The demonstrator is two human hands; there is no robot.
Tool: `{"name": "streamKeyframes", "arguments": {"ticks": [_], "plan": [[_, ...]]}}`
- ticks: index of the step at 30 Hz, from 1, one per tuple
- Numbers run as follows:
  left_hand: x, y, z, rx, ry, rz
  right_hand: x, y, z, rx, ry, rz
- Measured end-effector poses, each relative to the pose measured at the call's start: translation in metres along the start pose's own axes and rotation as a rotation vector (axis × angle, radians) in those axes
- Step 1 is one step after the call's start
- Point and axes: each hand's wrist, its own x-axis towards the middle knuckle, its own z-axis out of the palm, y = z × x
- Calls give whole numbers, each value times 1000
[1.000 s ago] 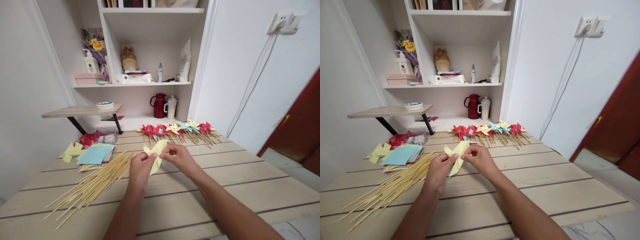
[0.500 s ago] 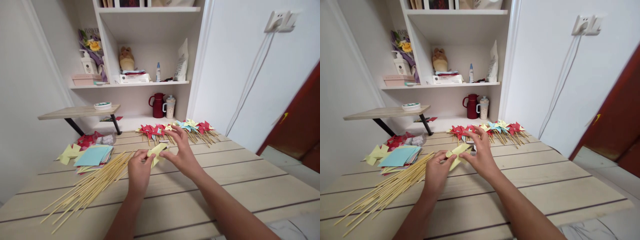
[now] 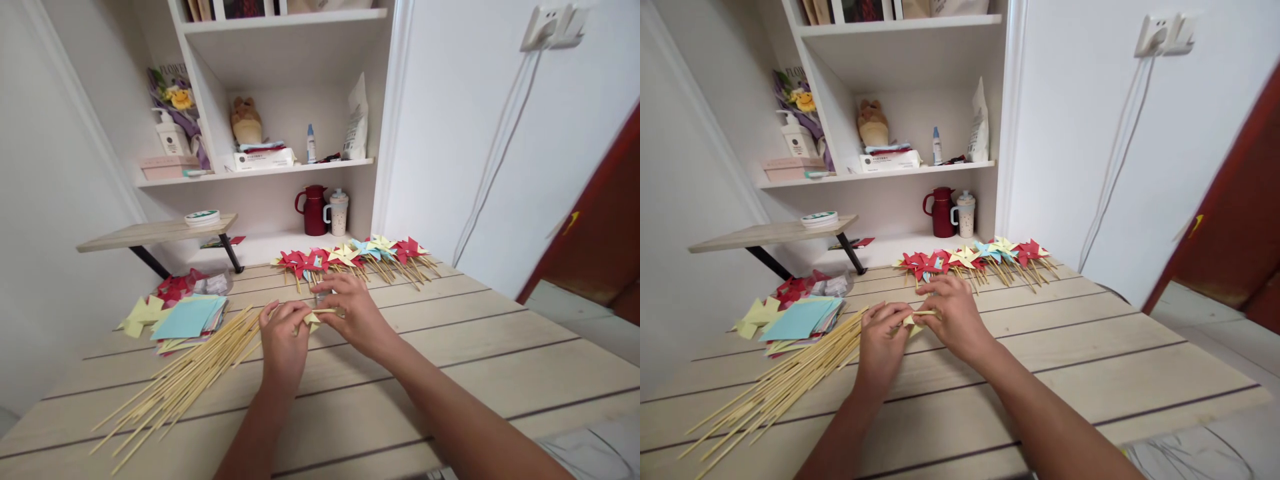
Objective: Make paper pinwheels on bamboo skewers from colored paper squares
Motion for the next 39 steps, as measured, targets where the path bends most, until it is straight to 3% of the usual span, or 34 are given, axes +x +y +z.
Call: {"name": "streamKeyframes", "arguments": {"ticks": [5, 9, 15, 18, 21, 24, 31, 39], "plan": [[0, -4, 4, -17, 30, -13, 1, 1, -1, 18, -21, 29], [1, -1, 3, -86, 71, -86, 2, 0, -1, 91, -23, 141], [0, 2, -4, -344, 221, -184, 4, 3, -3, 509, 45, 577], [-2, -3, -1, -540, 158, -254, 6, 3, -4, 774, 82, 708], [-3, -5, 4, -690, -2, -356, 6, 1, -2, 898, 131, 731], [-2, 0, 6, -761, -70, -466, 4, -2, 3, 948, 124, 732], [-1, 12, -1, -815, -33, -578, 1, -5, 9, 922, 66, 740], [-3, 5, 2, -779, 25, -611, -1, -6, 13, 935, 63, 735]]}}
